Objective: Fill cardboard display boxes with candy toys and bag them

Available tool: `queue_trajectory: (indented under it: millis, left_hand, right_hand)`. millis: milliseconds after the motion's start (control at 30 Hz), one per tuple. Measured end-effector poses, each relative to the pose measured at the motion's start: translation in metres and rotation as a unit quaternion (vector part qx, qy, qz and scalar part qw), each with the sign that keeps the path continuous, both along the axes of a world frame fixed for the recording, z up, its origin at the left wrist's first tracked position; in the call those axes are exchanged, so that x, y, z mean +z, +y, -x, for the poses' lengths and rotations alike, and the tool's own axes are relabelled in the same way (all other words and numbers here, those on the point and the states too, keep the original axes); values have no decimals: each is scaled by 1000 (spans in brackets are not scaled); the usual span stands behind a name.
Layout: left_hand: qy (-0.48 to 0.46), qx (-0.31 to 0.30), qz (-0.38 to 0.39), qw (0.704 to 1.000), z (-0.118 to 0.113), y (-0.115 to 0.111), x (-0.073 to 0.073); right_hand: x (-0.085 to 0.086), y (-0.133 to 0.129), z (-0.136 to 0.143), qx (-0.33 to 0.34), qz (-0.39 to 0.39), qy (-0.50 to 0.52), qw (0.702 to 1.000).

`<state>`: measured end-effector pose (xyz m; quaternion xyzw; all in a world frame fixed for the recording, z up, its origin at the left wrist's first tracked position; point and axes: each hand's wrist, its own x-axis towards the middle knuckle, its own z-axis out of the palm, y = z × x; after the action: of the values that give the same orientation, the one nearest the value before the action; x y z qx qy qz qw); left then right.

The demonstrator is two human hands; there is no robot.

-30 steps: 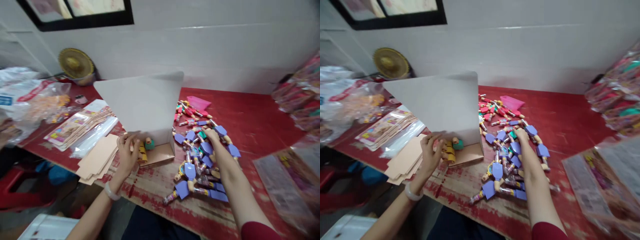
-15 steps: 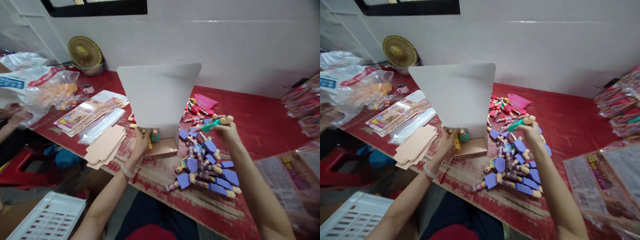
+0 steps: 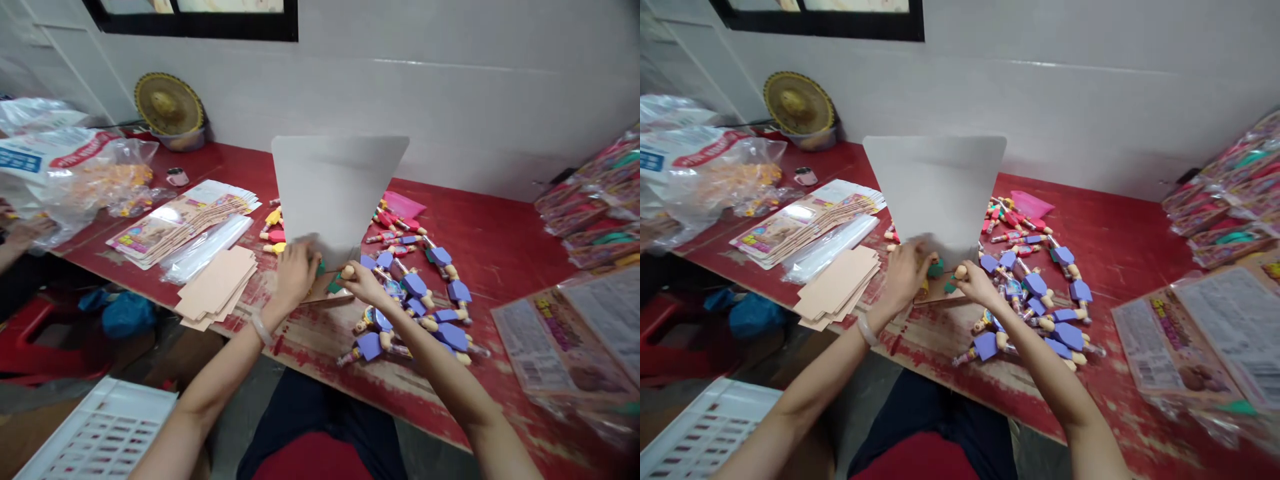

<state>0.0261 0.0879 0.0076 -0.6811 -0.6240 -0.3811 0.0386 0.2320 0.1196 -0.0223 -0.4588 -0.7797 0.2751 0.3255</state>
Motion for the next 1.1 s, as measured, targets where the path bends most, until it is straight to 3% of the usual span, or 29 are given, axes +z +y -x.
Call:
queue_trajectory:
  millis: [100, 200, 400, 567, 667, 767, 933, 1100]
  left_hand:
    - [166, -49, 154, 973, -12, 15, 18]
    - [218, -46, 253, 941, -22, 37, 22]
    - [236, -65, 252, 936, -16, 41, 23]
    - [192, -86, 185, 960, 2, 36, 61]
    - [258, -158, 192, 934, 6, 38, 74]
    - [309, -197, 221, 904, 1, 37, 66]
    - [347, -225, 224, 882, -10, 32, 40]
    - [352, -261, 240, 866, -10, 52, 31]
  right_hand:
    - [7, -1, 1, -28, 4, -37, 999]
    - [11, -1, 9, -67, 17, -73, 995]
    - [14, -4, 33, -69, 2, -144, 987]
    - [15, -1, 36, -73, 16, -126, 989]
    - [12, 0, 28, -66, 20, -90, 993]
    - [6, -4, 18, -67, 27, -47, 996]
    - [1, -16, 7, -66, 34, 5, 997]
    - [-1, -18, 7, -67, 36, 11, 997]
